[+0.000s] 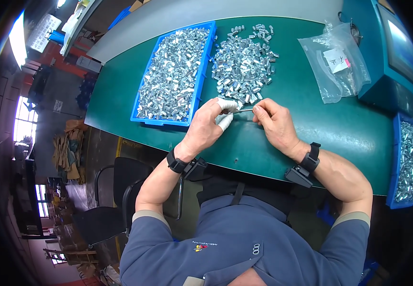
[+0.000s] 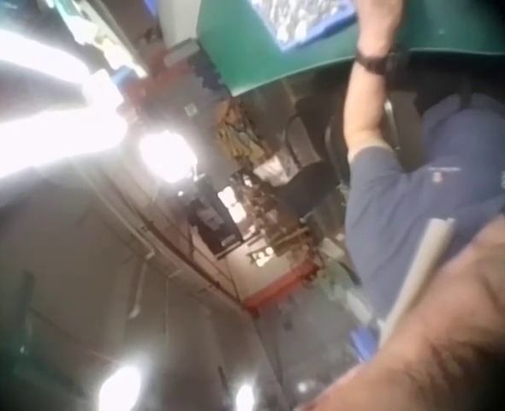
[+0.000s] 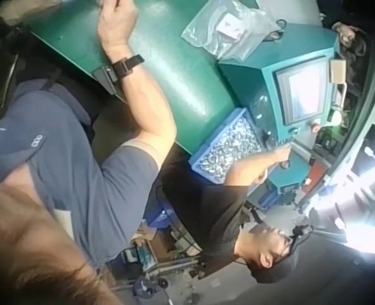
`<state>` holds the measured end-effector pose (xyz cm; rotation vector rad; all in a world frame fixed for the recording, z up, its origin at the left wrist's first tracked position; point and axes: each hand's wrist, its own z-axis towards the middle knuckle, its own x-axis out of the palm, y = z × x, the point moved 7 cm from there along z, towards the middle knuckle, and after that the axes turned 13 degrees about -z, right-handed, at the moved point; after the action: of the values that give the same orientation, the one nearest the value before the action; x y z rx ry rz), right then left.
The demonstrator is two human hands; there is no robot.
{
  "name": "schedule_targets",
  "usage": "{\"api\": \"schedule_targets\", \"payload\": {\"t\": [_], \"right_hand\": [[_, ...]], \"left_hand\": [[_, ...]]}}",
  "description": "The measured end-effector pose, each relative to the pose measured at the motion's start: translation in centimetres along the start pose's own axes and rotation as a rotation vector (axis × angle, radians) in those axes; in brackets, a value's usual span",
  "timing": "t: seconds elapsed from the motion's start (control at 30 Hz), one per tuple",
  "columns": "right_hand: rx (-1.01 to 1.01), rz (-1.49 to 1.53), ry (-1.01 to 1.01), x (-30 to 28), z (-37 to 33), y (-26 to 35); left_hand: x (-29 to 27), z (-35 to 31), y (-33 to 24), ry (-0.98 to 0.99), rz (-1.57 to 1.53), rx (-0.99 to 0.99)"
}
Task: Sorting and inspecting small metal hardware components at a manual workstation.
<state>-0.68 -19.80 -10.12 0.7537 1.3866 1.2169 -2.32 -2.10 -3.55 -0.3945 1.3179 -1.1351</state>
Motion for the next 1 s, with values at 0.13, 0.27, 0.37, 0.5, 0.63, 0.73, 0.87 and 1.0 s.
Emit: {"api": "schedule_targets", "payload": {"t": [0.13, 0.27, 0.37, 0.5, 0.63, 0.73, 0.87, 1.0], "right_hand": [[0.02, 0.048, 0.037, 0.3, 0.0, 0.1], [0.026, 0.148, 0.022, 0.3, -0.1, -0.2], [0.025, 0.137, 0.048, 0.5, -0.1, -0.3], [0.063, 0.061, 0.153, 0.9, -0.4, 0.1], [0.077, 0.04, 0.207, 1.1, -0.5, 0.4], [0.072, 0.047, 0.199, 1.5, -0.5, 0.1], [0.049, 0.057, 0.192, 1.5, -0.5, 0.1], [0.051, 0.118, 0.14, 1.3, -0.5, 0.1]], "left_hand": [[-0.1, 0.1, -0.1, 0.009, -0.025, 0.025], [0.1, -0.3, 1.1, -0.014, -0.138, -0.143], [0.2, -0.5, 1.4, -0.016, -0.118, -0.165], [0.5, -0.9, 1.7, -0.01, -0.143, -0.105], [1.1, -0.7, 0.8, -0.038, -0.144, -0.046], [1.3, -0.8, 1.1, -0.065, -0.162, -0.043], [0.9, -0.9, 0.9, -0.022, -0.138, -0.074], [-1.1, -1.0, -0.1, -0.052, -0.014, 0.027]]}}
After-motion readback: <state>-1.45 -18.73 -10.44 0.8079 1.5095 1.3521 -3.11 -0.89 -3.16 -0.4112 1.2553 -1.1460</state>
